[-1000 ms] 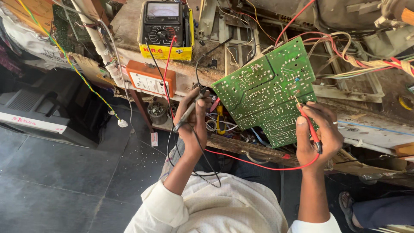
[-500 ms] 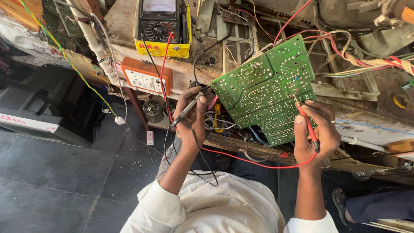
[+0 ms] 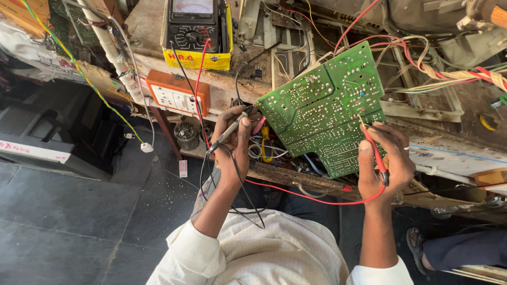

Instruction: The person is repairing a green circuit board. They use a soldering iron to work on solder joints and a multimeter with probes to test electrical continuity at various points on the board.

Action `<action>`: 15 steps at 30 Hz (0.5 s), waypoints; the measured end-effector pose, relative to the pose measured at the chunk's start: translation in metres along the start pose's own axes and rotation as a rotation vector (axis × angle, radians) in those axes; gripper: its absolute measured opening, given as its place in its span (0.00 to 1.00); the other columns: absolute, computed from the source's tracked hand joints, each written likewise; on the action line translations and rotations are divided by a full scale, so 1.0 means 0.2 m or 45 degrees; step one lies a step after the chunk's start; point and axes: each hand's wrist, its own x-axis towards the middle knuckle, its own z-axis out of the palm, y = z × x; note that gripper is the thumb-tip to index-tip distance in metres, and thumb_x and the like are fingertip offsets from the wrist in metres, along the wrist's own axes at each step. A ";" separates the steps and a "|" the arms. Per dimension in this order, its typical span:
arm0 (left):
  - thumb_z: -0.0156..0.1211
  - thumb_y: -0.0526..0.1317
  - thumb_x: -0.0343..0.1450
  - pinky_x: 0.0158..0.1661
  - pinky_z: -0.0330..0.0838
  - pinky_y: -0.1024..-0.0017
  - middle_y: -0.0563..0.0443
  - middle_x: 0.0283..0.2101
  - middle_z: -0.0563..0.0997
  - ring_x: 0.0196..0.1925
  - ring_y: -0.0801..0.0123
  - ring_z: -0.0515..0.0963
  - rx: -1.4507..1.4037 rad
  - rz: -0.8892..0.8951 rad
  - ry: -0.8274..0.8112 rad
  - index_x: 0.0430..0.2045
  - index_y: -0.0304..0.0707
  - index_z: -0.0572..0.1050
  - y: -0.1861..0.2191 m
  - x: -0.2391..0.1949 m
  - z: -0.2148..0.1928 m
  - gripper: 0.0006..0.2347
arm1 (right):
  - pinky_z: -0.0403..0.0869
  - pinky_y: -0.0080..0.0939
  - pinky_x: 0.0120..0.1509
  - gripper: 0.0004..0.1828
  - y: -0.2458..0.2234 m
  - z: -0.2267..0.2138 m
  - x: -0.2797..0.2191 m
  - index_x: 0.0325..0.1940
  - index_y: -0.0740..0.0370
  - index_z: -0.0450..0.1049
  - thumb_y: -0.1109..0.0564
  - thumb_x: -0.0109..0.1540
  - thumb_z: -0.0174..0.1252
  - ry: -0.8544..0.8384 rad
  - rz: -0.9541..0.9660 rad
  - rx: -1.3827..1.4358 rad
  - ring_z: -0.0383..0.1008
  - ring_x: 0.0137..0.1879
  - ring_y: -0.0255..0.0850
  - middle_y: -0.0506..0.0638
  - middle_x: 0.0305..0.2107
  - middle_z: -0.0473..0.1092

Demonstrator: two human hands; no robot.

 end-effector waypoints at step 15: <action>0.55 0.39 0.80 0.58 0.76 0.68 0.39 0.52 0.80 0.55 0.65 0.82 0.084 0.002 0.009 0.53 0.25 0.69 0.03 0.00 0.00 0.14 | 0.74 0.42 0.67 0.10 -0.06 0.00 0.04 0.54 0.68 0.76 0.65 0.69 0.60 -0.006 0.001 -0.023 0.75 0.62 0.47 0.57 0.49 0.78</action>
